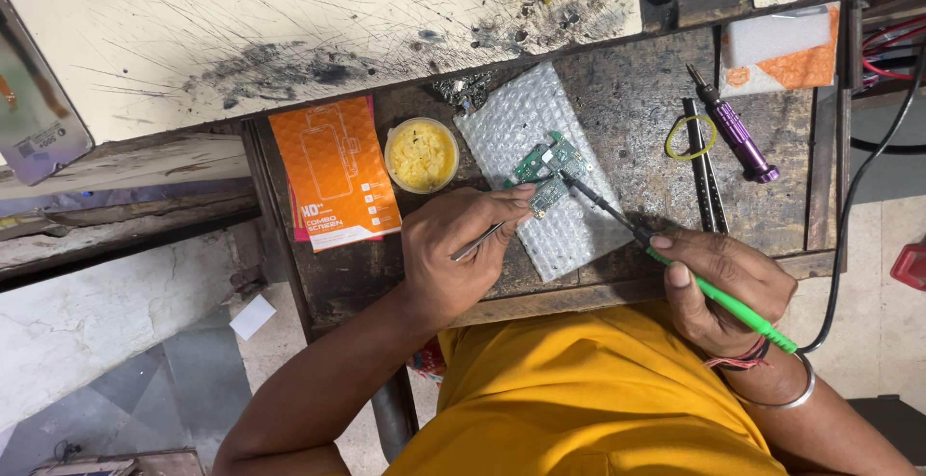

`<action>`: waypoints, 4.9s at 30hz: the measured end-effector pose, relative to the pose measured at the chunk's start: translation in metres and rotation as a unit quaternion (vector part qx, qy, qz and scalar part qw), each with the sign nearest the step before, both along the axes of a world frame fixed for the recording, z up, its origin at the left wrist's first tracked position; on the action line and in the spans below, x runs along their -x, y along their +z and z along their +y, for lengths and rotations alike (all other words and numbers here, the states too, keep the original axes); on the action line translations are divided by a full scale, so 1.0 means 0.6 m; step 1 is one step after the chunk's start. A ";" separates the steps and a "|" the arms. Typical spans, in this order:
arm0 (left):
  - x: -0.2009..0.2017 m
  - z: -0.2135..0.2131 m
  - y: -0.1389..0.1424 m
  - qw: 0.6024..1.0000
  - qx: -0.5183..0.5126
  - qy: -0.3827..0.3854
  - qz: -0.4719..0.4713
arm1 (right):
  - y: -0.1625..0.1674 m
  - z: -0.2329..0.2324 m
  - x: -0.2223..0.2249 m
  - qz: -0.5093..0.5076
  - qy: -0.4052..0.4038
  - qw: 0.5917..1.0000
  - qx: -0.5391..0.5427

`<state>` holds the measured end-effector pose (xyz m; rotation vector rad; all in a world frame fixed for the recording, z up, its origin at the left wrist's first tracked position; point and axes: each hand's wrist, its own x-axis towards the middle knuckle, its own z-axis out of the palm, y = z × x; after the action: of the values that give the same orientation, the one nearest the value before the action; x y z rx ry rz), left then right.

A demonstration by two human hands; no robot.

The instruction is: The person holds a smartphone, then works on a small green circuit board placed on bubble wrap on the workbench. Using a soldering iron in one hand and tweezers in the other, they repeatedly touch the board's components, dipping into a small container of flux paste between soldering passes.

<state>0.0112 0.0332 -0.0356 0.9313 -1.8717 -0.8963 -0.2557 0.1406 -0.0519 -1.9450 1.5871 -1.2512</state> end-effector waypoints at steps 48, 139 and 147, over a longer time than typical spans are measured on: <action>0.003 -0.001 0.001 1.000 -0.005 0.014 0.000 | 0.010 -0.003 -0.001 -0.001 0.006 1.000 -0.015; 0.003 0.002 0.001 1.000 -0.023 0.012 0.011 | 0.013 0.000 -0.004 0.012 0.003 1.000 -0.009; 0.005 -0.001 -0.005 1.000 -0.008 0.016 0.006 | 0.006 -0.003 -0.007 -0.003 -0.007 1.000 0.001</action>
<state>0.0080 0.0329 -0.0388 0.9607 -1.8380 -0.8969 -0.2516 0.1389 -0.0485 -1.9331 1.6007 -1.2637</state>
